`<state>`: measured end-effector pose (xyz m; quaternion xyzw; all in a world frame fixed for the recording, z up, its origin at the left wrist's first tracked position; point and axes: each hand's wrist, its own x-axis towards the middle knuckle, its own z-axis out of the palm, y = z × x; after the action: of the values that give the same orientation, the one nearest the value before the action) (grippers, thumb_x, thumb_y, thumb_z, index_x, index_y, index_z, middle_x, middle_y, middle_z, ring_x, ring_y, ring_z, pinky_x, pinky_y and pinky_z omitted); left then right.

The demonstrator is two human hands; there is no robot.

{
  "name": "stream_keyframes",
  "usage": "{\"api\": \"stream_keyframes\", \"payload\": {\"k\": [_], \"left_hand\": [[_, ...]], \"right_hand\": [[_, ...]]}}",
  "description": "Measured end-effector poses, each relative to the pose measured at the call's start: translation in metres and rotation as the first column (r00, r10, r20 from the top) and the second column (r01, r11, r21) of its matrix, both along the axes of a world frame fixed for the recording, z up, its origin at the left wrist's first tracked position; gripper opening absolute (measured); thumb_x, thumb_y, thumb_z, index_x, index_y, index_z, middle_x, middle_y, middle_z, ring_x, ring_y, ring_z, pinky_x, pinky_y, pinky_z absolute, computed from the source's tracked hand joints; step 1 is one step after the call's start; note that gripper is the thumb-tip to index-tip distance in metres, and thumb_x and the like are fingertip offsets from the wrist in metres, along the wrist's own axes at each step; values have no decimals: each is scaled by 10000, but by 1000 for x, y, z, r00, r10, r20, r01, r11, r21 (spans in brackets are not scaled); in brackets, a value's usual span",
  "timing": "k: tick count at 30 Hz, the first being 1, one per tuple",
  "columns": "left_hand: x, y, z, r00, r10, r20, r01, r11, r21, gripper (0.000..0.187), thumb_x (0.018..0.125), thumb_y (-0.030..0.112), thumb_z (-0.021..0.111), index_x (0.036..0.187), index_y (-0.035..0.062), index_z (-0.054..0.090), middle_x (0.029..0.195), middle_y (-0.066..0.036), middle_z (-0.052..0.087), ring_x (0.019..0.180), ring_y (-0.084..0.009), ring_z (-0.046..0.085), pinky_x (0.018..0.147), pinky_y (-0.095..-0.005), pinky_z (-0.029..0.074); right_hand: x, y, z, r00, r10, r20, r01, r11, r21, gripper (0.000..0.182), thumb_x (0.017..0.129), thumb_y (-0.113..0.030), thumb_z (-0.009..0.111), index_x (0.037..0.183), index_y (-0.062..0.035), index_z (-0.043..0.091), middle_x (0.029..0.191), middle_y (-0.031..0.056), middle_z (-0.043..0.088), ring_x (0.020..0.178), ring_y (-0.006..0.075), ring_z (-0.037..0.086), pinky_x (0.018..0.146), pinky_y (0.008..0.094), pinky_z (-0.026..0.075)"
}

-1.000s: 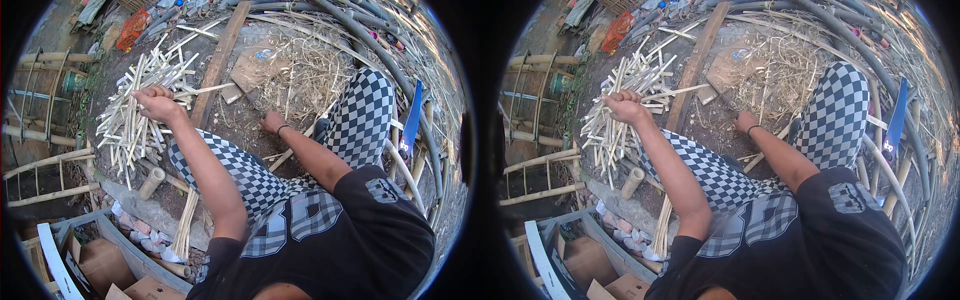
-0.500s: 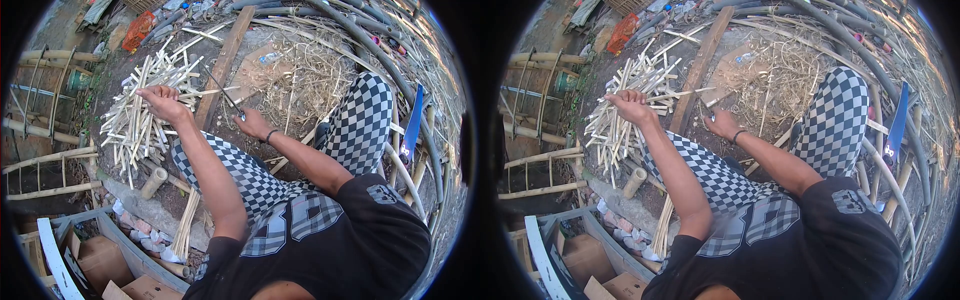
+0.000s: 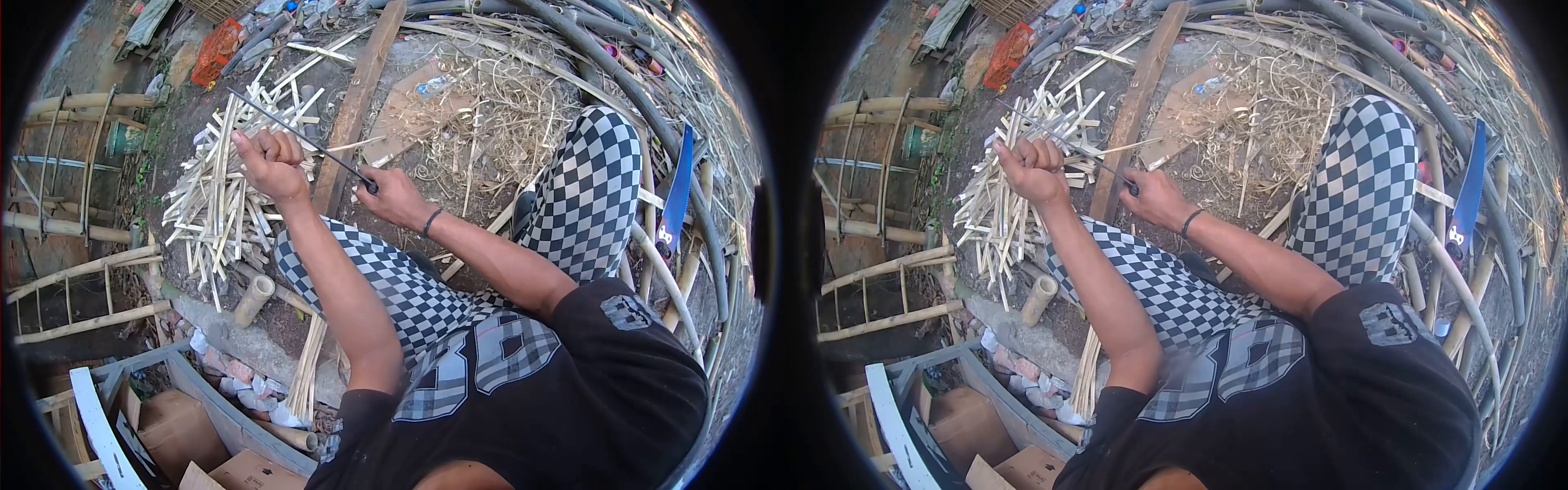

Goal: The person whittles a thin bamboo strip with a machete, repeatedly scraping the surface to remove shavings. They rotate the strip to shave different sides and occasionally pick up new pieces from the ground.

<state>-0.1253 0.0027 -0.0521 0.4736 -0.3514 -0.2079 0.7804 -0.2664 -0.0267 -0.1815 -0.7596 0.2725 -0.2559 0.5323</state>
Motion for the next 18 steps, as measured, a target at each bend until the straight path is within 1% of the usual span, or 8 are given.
{"api": "stream_keyframes", "payload": {"k": [4, 6, 8, 9, 11, 14, 16, 18], "left_hand": [[-8, -5, -3, 973, 231, 24, -232, 973, 14, 607, 1031, 564, 324, 580, 179, 196, 468, 29, 175, 421, -113, 123, 414, -296, 104], [-8, -9, -1, 952, 303, 29, -303, 953, -3, 605, 1034, 558, 319, 580, 178, 193, 463, 26, 178, 408, -114, 131, 404, -295, 107], [-5, -9, 1, 905, 425, -29, -426, 901, -78, 604, 1030, 557, 357, 589, 180, 190, 465, 30, 190, 390, -99, 148, 385, -280, 113], [-3, -10, 4, 887, 460, -31, -461, 887, -33, 595, 1044, 531, 288, 578, 178, 178, 452, 12, 190, 386, -117, 160, 378, -287, 126], [-7, -13, 7, 868, 495, -45, -496, 868, -20, 594, 1045, 527, 283, 578, 176, 177, 453, 12, 192, 386, -116, 159, 379, -286, 127], [-12, -14, 6, 839, 542, -46, -542, 840, -8, 591, 1047, 521, 280, 581, 171, 177, 462, 12, 197, 386, -115, 162, 378, -284, 131], [-13, -13, 6, 847, 531, -11, -531, 847, -31, 585, 1048, 509, 285, 582, 172, 177, 464, 13, 193, 386, -114, 165, 378, -285, 132], [-11, -8, 3, 852, 523, -26, -524, 850, -62, 591, 1042, 545, 329, 602, 178, 184, 464, 23, 197, 394, -110, 165, 364, -291, 149]], "right_hand": [[5, -8, -74, 989, -101, -103, 104, 994, 19, 351, 836, -251, 609, 1037, 32, 656, 772, 266, 662, 770, 454, 659, 764, 492, 541], [8, -15, -82, 984, -123, -130, 127, 992, 25, 347, 836, -249, 606, 1035, 31, 660, 770, 266, 662, 772, 456, 659, 770, 494, 541], [9, -12, -64, 969, -113, -218, 129, 990, 61, 326, 832, -245, 605, 1012, 20, 667, 766, 267, 660, 774, 461, 655, 764, 498, 538], [9, -9, -53, 968, -115, -224, 132, 989, 64, 326, 832, -245, 605, 1012, 20, 667, 766, 267, 660, 774, 461, 655, 764, 498, 538], [9, -3, -27, 989, -100, -105, 95, 994, -57, 318, 831, -255, 615, 988, 17, 666, 764, 272, 657, 778, 456, 656, 758, 496, 540], [13, -3, -21, 998, -48, -49, 42, 993, -113, 324, 837, -267, 622, 984, 19, 666, 760, 282, 653, 786, 453, 659, 767, 495, 543], [10, -14, -56, 993, -59, -99, 51, 995, -85, 335, 844, -278, 627, 1006, 15, 658, 798, 289, 661, 822, 449, 664, 794, 510, 538], [9, -30, -105, 939, -13, -345, 31, 998, 47, 341, 849, -276, 625, 1041, 6, 649, 855, 287, 672, 862, 444, 666, 812, 522, 532]]}}
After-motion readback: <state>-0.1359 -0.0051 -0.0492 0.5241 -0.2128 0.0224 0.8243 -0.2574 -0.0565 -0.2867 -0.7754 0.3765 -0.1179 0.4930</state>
